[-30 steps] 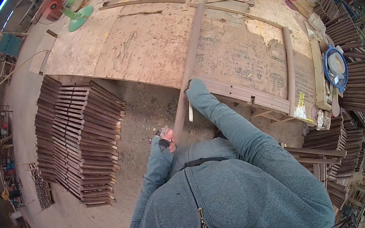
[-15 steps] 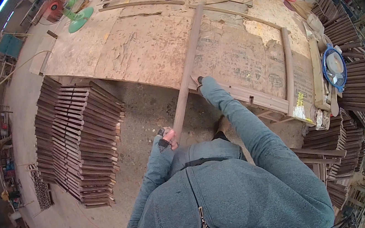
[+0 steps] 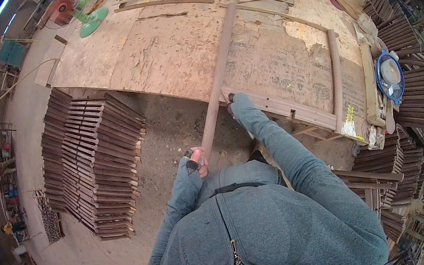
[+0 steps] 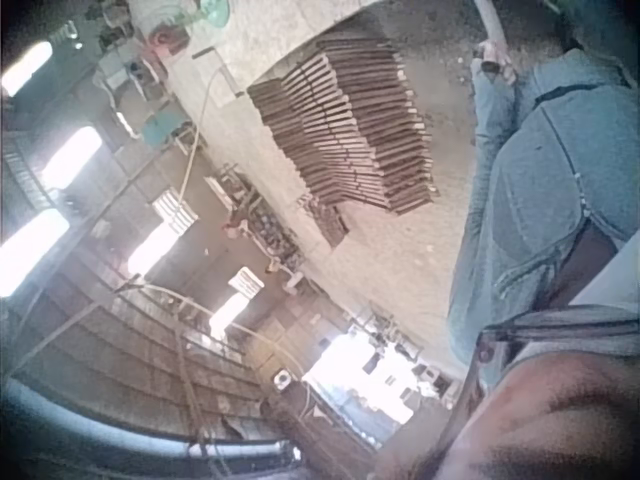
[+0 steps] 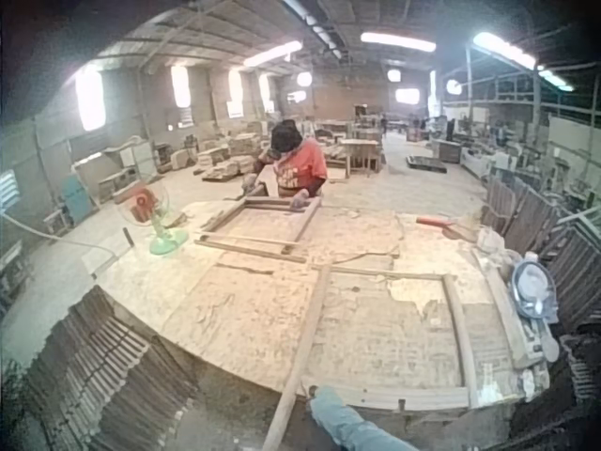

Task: Assembling wooden chair frames by fitting pieces together and marking them with a pencil.

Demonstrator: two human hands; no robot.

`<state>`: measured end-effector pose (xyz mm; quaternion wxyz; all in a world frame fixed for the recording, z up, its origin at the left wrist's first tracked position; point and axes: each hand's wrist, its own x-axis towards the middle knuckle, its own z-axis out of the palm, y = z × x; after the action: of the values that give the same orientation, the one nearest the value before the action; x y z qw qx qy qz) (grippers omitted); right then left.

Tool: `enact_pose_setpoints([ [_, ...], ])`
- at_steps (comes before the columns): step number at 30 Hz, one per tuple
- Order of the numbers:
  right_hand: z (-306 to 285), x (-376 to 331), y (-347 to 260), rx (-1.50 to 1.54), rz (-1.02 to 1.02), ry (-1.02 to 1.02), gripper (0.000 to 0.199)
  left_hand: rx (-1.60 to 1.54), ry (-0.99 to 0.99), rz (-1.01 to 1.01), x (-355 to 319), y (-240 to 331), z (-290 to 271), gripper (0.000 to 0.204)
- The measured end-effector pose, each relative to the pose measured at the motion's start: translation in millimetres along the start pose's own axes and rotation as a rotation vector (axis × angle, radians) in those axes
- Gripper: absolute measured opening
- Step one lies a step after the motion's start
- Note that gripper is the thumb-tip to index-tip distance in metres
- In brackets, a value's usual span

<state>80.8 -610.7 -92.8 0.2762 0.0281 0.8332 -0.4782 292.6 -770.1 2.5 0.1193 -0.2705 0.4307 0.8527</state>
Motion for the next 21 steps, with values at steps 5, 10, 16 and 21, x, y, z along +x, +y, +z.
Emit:
enact_pose_setpoints([
  [5,9.2,-11.5,1.3,-0.543,-0.44,-0.032,0.024,0.061,0.002,0.087,-2.5,-1.5,1.5,0.024],
  [10,-16.7,-15.8,-3.2,-0.513,-0.405,-0.052,0.023,0.089,-0.003,0.116,6.6,-3.8,2.5,0.019],
  [16,-18.1,-4.3,-18.6,-0.195,-0.181,0.01,0.029,0.079,-0.026,0.089,6.7,-0.3,2.9,0.018],
  [21,-9.9,-15.8,-20.8,-0.43,-0.329,0.029,0.035,0.099,-0.008,0.061,-11.9,9.2,1.2,0.017],
])
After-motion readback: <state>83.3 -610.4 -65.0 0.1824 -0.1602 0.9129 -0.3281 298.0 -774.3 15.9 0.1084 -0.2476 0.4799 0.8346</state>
